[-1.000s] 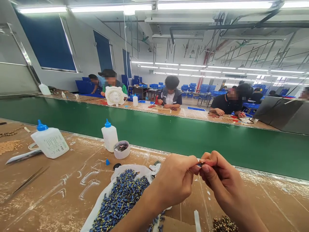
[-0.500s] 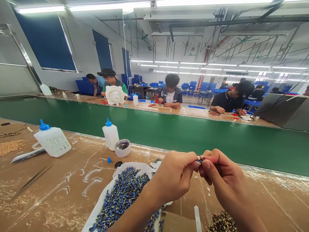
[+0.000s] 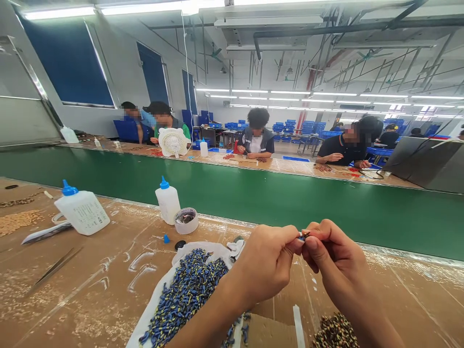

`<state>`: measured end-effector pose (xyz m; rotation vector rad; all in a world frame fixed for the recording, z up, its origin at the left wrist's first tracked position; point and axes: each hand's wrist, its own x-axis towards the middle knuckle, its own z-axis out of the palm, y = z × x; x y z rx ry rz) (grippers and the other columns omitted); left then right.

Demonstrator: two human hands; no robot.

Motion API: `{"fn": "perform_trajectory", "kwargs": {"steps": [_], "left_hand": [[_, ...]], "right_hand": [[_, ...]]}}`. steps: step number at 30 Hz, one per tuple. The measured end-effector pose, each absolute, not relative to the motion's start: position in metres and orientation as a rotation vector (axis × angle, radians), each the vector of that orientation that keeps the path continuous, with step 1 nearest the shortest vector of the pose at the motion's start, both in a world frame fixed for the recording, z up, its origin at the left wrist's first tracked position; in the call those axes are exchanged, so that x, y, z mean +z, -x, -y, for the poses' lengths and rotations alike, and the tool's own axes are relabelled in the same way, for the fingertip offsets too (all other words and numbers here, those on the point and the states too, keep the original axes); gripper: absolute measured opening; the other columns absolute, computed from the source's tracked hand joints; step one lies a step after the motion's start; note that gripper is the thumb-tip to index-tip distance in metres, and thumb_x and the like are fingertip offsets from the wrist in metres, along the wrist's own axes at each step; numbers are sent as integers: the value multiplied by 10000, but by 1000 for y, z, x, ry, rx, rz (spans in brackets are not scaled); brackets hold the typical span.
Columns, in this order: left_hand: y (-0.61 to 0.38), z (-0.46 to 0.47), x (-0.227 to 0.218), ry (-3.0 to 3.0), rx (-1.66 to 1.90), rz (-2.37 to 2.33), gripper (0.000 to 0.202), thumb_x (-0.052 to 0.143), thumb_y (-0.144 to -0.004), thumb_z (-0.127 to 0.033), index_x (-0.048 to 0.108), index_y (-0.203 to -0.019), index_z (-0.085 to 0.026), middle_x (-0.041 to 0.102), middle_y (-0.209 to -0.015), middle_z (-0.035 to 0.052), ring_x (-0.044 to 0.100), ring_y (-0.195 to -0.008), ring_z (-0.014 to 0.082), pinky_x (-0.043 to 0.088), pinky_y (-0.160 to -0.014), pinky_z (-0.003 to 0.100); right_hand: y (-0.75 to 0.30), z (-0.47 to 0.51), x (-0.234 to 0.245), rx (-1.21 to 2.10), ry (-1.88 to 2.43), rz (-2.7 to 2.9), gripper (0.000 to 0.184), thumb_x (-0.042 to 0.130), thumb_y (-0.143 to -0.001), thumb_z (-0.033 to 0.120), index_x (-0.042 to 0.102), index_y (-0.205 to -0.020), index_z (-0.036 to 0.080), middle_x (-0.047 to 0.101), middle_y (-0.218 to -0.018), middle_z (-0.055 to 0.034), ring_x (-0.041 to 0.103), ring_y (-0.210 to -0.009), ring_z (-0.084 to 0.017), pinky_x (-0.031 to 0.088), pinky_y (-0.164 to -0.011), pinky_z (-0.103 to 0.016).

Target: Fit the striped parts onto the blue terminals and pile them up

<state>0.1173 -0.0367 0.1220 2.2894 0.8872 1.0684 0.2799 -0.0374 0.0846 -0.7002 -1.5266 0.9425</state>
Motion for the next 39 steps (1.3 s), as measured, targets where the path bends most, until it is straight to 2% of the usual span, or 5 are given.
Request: {"fn": "perform_trajectory", "kwargs": {"steps": [8,13,22,31,39], "left_hand": [[-115,40,130,-2223,1018,-851,306,353,-1002,-225,485,-732,-164,500,-613,-41,443,-573,80,326,-567,192],[-116,40,127,-2249,1073,-890,295,376,-966,-158,446,-680,-164,477,-573,-45,423,-536,76,305,-557,200],[-117,41,126,-2350,1059,-923,232,453,-860,-68,385,-663,-171,469,-583,-49,408,-552,83,272,-558,220],[-110,45,134,-2293,915,-938,294,332,-994,-198,455,-728,-169,515,-623,-33,461,-583,88,325,-575,211],[-111,41,131,-2329,1000,-897,286,380,-966,-163,470,-694,-161,561,-663,-20,460,-596,84,320,-576,205]], "right_hand": [[-283,41,89,993,745,1497,168,528,-965,342,543,-834,238,525,-742,7,478,-646,-123,404,-546,-216],[-274,46,92,912,768,1505,197,523,-965,322,528,-792,228,479,-789,0,483,-686,-132,422,-615,-238],[-275,45,88,911,742,1550,197,487,-979,318,473,-800,237,442,-822,1,453,-686,-132,408,-602,-239],[-275,42,86,994,693,1537,193,500,-980,328,522,-814,232,494,-750,15,471,-659,-118,397,-577,-220],[-272,41,88,965,671,1545,207,509,-977,309,533,-790,224,496,-745,14,471,-680,-123,392,-602,-226]]}}
